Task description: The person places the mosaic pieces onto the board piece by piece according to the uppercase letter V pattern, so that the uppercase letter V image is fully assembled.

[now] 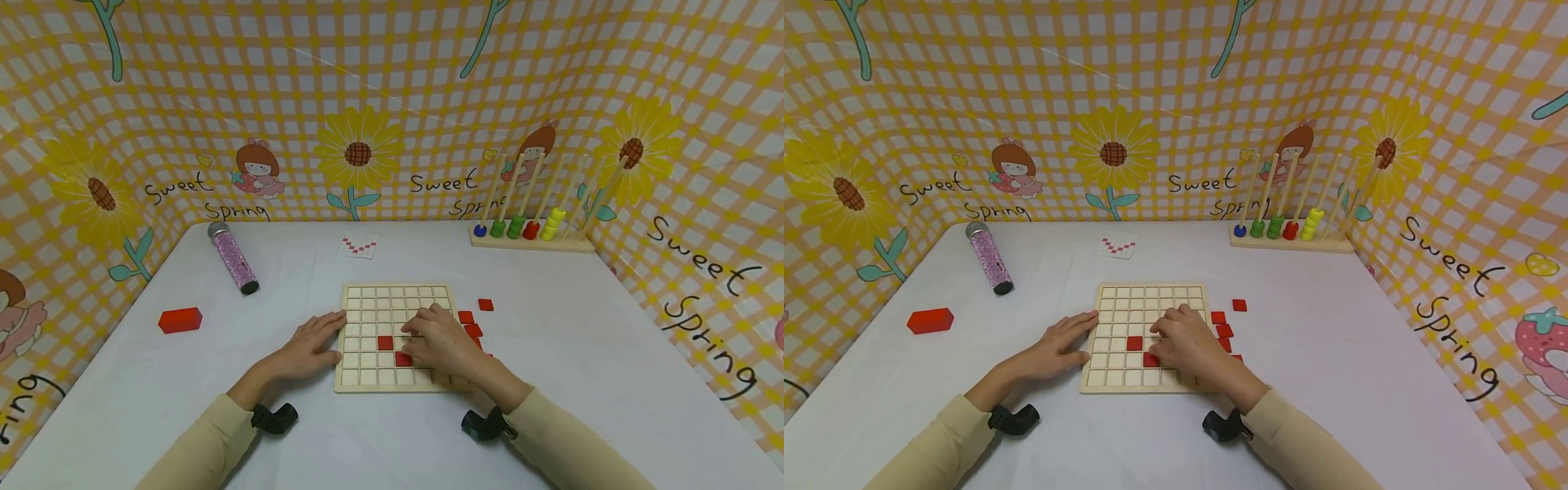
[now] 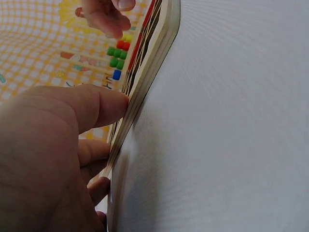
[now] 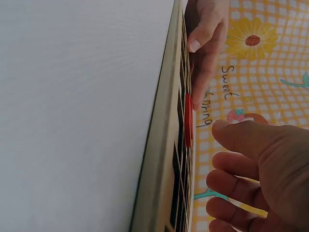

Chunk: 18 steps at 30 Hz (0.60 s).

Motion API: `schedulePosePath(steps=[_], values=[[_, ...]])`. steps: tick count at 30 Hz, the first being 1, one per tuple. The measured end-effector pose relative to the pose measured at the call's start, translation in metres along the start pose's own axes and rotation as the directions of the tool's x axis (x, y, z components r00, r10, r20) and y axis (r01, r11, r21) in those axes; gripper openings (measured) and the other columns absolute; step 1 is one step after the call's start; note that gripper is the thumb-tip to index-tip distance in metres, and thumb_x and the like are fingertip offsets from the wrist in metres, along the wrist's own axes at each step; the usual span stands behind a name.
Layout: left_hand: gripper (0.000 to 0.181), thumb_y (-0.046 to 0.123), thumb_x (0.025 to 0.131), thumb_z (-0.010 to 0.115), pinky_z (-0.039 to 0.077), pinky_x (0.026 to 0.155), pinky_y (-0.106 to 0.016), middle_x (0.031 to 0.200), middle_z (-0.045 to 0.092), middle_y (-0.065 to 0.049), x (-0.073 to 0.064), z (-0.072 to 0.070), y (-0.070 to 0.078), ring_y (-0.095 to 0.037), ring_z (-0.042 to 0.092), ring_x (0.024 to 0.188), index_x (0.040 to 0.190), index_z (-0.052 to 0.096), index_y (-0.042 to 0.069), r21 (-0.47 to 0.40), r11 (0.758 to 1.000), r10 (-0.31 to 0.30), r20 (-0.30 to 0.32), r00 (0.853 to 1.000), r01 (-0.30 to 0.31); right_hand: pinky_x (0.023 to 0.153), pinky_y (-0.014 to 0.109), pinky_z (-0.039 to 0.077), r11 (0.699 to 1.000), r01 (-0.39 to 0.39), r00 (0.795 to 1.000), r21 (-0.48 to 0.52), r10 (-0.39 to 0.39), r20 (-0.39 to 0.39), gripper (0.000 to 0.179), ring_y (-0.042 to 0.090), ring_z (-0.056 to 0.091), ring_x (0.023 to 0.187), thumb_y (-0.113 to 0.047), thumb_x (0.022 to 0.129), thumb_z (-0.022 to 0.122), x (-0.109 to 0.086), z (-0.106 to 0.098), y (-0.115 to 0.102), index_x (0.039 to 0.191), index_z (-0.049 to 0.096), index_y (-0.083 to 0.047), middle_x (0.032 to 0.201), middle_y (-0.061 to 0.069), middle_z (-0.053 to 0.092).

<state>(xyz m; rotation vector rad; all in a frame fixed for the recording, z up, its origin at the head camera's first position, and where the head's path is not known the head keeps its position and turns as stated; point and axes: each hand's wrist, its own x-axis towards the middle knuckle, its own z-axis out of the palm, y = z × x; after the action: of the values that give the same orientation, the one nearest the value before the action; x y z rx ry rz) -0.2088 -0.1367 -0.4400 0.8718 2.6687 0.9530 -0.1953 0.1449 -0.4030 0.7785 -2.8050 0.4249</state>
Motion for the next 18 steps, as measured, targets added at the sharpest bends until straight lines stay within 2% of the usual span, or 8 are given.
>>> schedulePosePath(steps=[11,18], values=[[0.068,0.022,0.089,0.056,0.008,0.116,-0.058,0.157,0.022,-0.012,0.0,0.0,0.0,-0.036,0.016,0.146,0.147,0.028,0.001,0.008,1.0,0.014,-0.003,1.0,-0.014,0.073,0.028,0.042,0.999,-0.013,0.999,-0.031,0.012,-0.03,0.028,0.014,0.046,0.085,-0.027,0.074,0.077,-0.025,-0.016,0.018,0.097,0.073,-0.012,0.092,-0.002,0.066],[0.067,0.023,0.09,0.056,0.008,0.117,-0.058,0.157,0.022,-0.011,0.001,0.001,-0.003,-0.036,0.016,0.146,0.147,0.028,0.002,0.018,1.0,0.017,-0.004,1.0,-0.017,0.077,0.033,0.043,0.998,-0.067,0.998,0.015,0.068,-0.019,0.028,0.016,0.048,0.09,-0.024,0.074,0.078,-0.04,-0.02,0.032,0.097,0.072,-0.01,0.096,0.0,0.067]])
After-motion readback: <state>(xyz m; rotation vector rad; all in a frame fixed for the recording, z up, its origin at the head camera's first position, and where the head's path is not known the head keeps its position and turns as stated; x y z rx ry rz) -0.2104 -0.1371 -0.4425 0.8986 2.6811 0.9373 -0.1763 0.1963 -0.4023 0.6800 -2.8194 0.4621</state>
